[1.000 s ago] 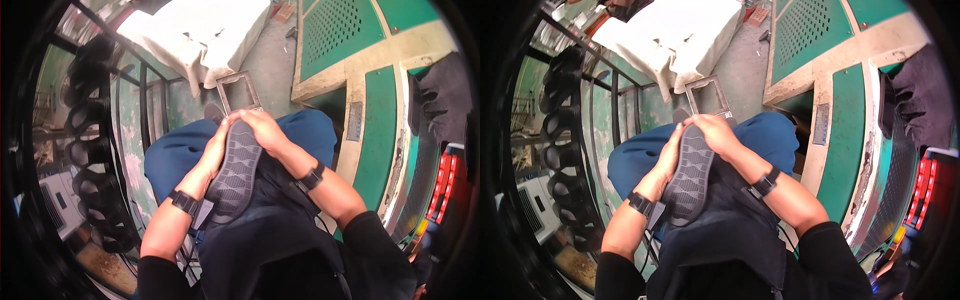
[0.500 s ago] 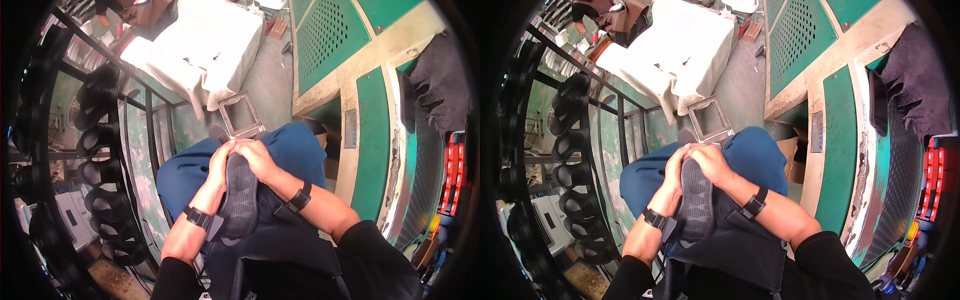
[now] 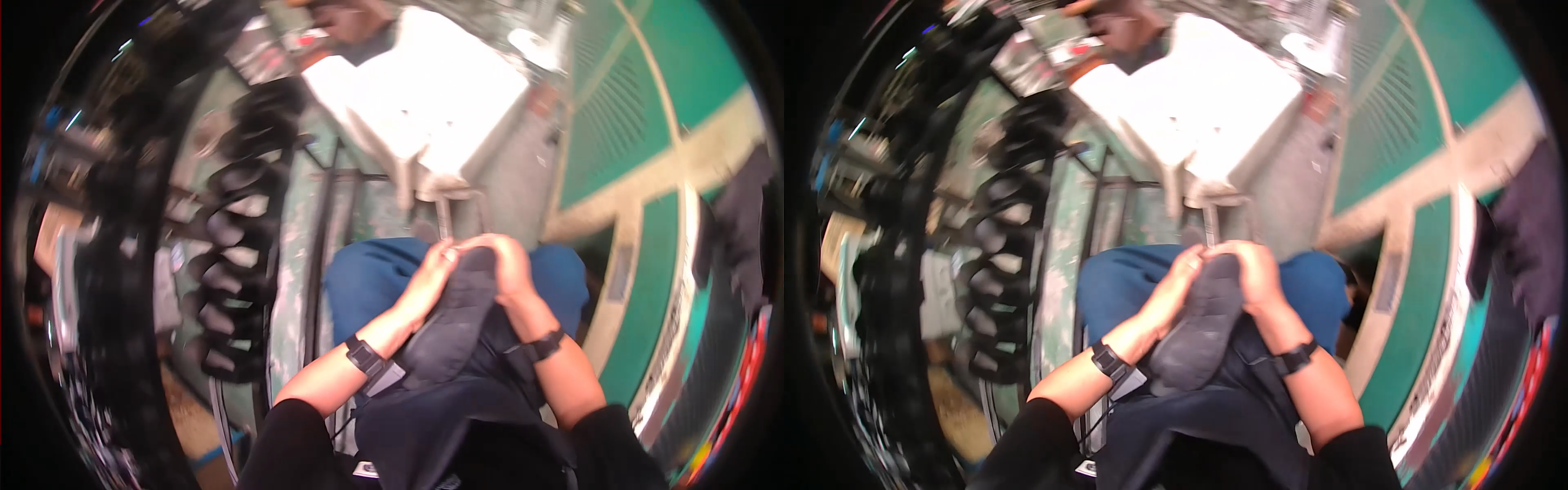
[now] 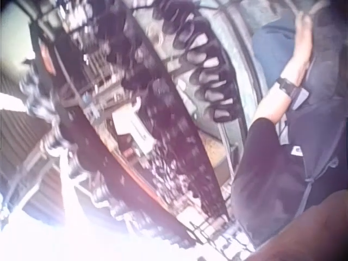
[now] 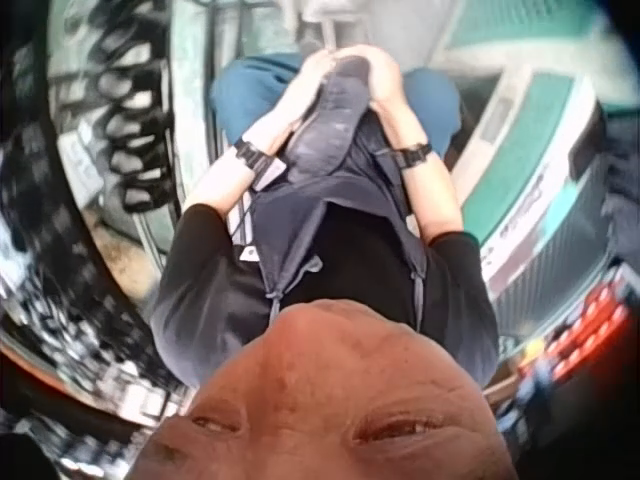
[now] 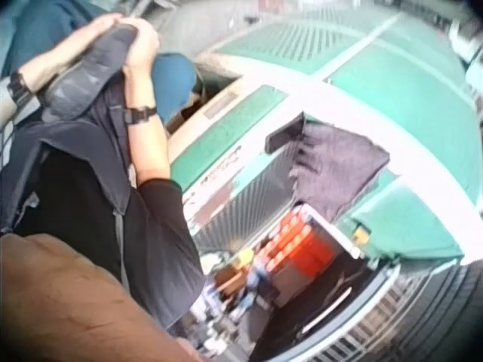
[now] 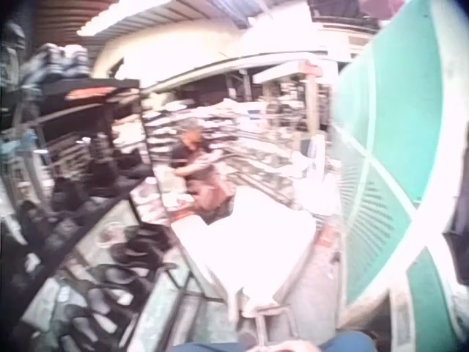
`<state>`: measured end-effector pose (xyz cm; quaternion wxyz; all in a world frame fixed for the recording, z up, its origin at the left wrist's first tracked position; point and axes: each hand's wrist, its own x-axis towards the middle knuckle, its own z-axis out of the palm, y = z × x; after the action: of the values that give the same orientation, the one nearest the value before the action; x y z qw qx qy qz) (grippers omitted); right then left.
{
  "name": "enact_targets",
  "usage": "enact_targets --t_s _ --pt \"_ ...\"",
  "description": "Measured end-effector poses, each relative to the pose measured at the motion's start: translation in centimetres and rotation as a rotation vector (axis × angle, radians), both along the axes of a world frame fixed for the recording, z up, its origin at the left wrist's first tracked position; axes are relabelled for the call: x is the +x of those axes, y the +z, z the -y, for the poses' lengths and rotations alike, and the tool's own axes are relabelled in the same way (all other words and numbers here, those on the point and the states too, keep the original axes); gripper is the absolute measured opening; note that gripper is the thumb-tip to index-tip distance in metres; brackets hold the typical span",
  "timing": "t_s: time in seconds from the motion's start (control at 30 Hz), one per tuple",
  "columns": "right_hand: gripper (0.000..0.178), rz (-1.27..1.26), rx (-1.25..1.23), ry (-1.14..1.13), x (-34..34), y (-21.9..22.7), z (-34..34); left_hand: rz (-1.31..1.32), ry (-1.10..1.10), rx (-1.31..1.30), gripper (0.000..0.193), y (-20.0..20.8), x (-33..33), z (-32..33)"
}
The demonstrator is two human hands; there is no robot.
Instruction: The recorder picks up finished or semi-finished shoes from a rack, inspects them, and puts them back.
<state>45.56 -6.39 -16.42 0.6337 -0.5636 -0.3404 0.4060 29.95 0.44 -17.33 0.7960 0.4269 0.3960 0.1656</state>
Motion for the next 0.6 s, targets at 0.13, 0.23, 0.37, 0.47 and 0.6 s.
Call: enact_targets --t_s 0.13,0.23,0.37,0.47,0.6 --pt "0.052 -0.765 -0.211 -0.059 0.9 -1.0 -1.1 0.286 -0.015 -0.866 0.052 2.6 -6.2 3.8" --pt "0.056 -0.754 -0.346 -0.072 0.1 -0.1 -1.3 0.390 0.024 -1.008 0.049 6.2 -8.1 5.7" --pt "0.050 -0.762 -0.173 0.025 -0.6 2.5 -0.3 0.443 0.019 -0.643 0.086 9.6 -8.1 7.7" --pt "0.037 -0.258 -0.017 -0.103 -0.2 1.1 0.6 0.464 -0.018 -0.625 0.090 10.0 -8.3 7.3" --pt "0.035 -0.742 -0.349 0.054 1.7 -4.4 4.0 0.488 -0.071 -0.567 0.092 10.0 -9.8 6.8"
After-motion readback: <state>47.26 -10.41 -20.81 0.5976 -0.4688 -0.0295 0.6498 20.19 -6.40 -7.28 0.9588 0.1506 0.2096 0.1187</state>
